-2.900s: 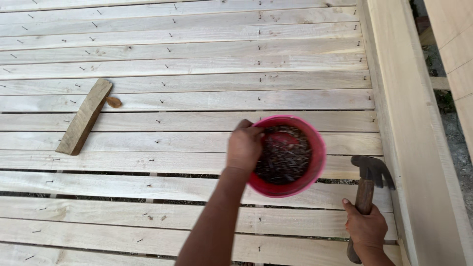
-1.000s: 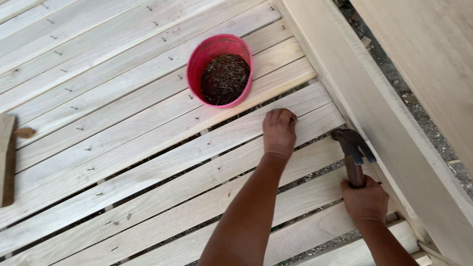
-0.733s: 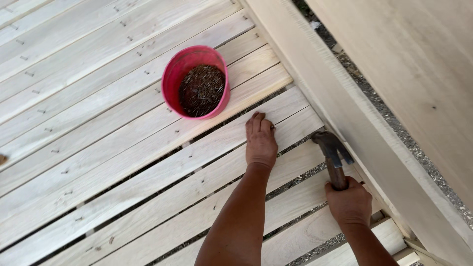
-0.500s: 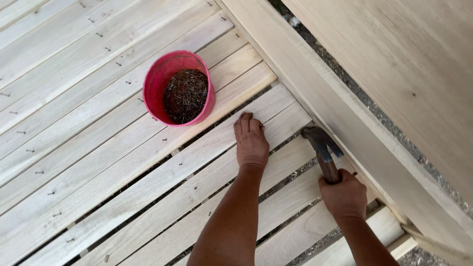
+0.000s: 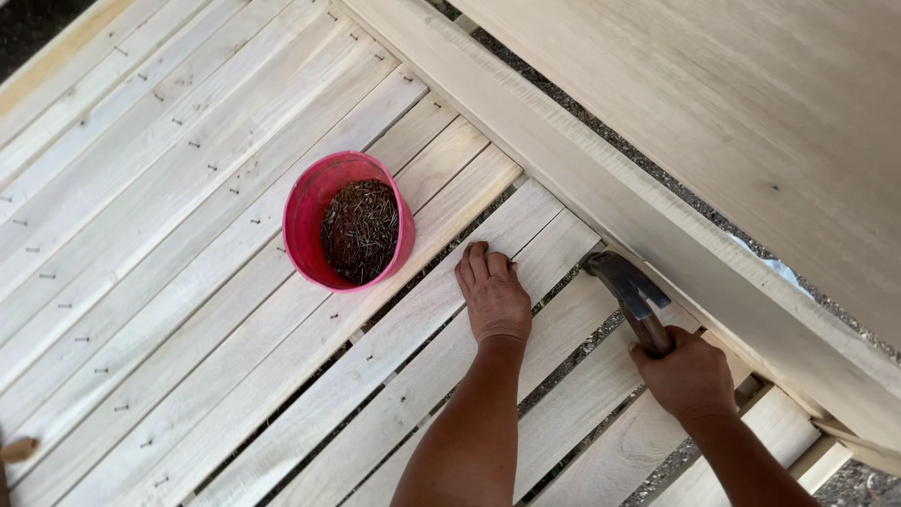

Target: The person hammers nails into a slatted wooden frame. They take nails one at a time from a pink bucket, position each nail on a wood slat, and drive it in with a hammer, working along the slats and moving to the frame edge near the end.

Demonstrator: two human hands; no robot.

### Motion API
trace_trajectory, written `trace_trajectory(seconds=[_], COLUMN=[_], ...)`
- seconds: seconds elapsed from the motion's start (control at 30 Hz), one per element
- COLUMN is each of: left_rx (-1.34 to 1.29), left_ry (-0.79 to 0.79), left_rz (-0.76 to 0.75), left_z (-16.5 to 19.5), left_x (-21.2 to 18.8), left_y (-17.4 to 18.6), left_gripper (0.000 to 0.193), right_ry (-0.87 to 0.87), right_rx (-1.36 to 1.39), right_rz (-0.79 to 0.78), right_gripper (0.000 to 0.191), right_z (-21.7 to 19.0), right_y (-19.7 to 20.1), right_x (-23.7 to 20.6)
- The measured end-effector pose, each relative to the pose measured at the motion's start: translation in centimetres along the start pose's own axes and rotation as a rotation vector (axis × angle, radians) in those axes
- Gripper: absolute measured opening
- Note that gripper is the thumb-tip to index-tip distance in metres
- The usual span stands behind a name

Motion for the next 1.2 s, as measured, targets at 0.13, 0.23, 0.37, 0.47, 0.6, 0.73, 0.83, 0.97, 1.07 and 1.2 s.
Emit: trace_trajectory(seconds=[0.13,0.23,0.37,0.47,0.6,0.73,0.83,0.97,1.07,1.2], left_rx=[-0.015,0.011,0.016,0.005,0.037,-0.012,-0.054,-0.132,-0.139,-0.158], left_ry=[0.017,0.005,-0.012,-0.04,-0.075,-0.072,-0.109,-0.176,-0.211,-0.249], left_rz=[-0.049,-0.039,-0.024,0.009,0.035,0.01,0.042,0.112,0.136,0.166], left_z=[0.0,-0.2,-0.3,-0.4,-0.4,-0.5,-0.8,-1.0,-1.2,-1.6], left_x=[0.3,0.3,0.7,0.9,1.1,1.2,1.2,1.3,1.6,2.0], left_y=[0.0,0.2,-0.1,-0.3,-0.3,-0.5,-0.6,-0.9,-1.2,-1.6], left_gripper=[0.013,0.013,0.014,0.016,0.015,0.013,0.011,0.01,0.01,0.009], right_ry=[0.04,0.055,0.074,0.034,-0.004,-0.101,-0.167,-0.311,-0.387,-0.381], right_rx=[-0.039,-0.013,0.107,0.121,0.033,0.186,0.367,0.578,0.59,0.52], right_rz=[-0.006,-0.036,-0.058,-0.076,-0.047,-0.019,0.044,0.096,0.1,0.109], right_gripper=[0.049,0.051,0.053,0.057,0.06,0.064,0.064,0.062,0.063,0.064], right_z=[0.0,0.1,0.3,0.5,0.3,0.5,0.6,1.1,1.9,3.3], right_y=[0.0,-0.1,0.4,0.3,-0.8,-1.8,-2.8,-3.6,-2.9,-1.3], right_x=[0.4,0.4,-0.4,-1.8,-3.8,-4.7,-5.9,-8.3,-9.9,-11.0])
Point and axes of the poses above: each hand's wrist, its own x-axis towards the middle knuckle, its own y-axis out of the back of the hand, z = x × y, the point moved 1 cm from there along x, towards the middle knuckle, and after that the axes turned 5 degrees about y, right-handed, at the moved point
